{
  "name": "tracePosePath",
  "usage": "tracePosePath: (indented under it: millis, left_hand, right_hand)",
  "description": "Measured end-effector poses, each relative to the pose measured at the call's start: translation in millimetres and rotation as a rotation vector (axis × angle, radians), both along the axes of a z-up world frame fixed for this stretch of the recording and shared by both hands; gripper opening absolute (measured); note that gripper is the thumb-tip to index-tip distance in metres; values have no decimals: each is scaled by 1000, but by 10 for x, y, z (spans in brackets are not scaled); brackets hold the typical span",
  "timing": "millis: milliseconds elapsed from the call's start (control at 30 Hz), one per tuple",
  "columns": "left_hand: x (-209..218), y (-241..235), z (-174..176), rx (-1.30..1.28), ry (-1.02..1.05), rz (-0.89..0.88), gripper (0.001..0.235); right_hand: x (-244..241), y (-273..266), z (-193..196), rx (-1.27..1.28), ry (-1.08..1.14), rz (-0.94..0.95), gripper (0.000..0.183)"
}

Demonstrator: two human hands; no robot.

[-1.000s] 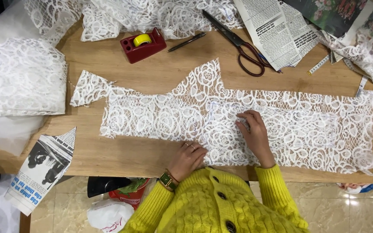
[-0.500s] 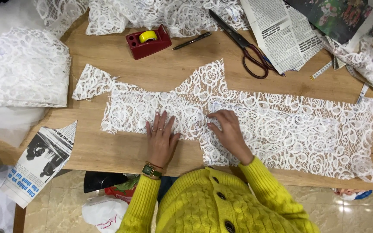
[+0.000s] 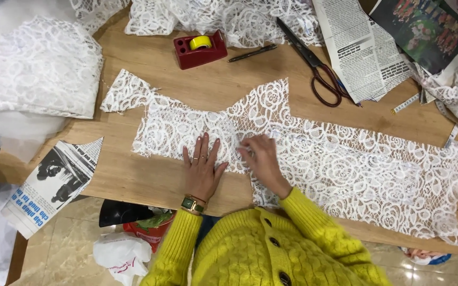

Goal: The person arranges a piece of white lace fabric on a wooden table, smoothing it out and adjusting its position. They also pick up and place down a piece of newspaper.

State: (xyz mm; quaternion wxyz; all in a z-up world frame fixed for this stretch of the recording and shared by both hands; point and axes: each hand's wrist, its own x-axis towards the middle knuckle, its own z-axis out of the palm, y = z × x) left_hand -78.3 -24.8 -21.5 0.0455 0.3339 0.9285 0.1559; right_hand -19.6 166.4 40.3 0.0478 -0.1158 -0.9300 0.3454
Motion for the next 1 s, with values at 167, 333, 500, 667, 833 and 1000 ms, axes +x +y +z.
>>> tracePosePath:
  millis: [167, 333, 500, 667, 833, 1000]
  left_hand:
    - [39, -40, -102, -122, -1, -24, 66]
    - [98, -132, -546, -153, -55, 4, 64]
    - [93, -54, -281, -79, -61, 12, 64]
    - [58, -5, -126, -8, -64, 22, 63]
    - [119, -160, -900, -67, -69, 30, 60]
    - [169, -236, -647, -161, -144, 7, 63]
  right_hand:
    - [97, -282, -82, 17, 217, 315, 10]
    - [114, -350, -163, 105, 369, 375, 9]
    - [164, -396, -191, 194, 399, 421, 11]
    - [190, -420, -236, 231, 419, 465, 11]
    - [205, -434, -223, 191, 465, 509, 8]
    - [260, -424, -374, 166, 444, 550, 7]
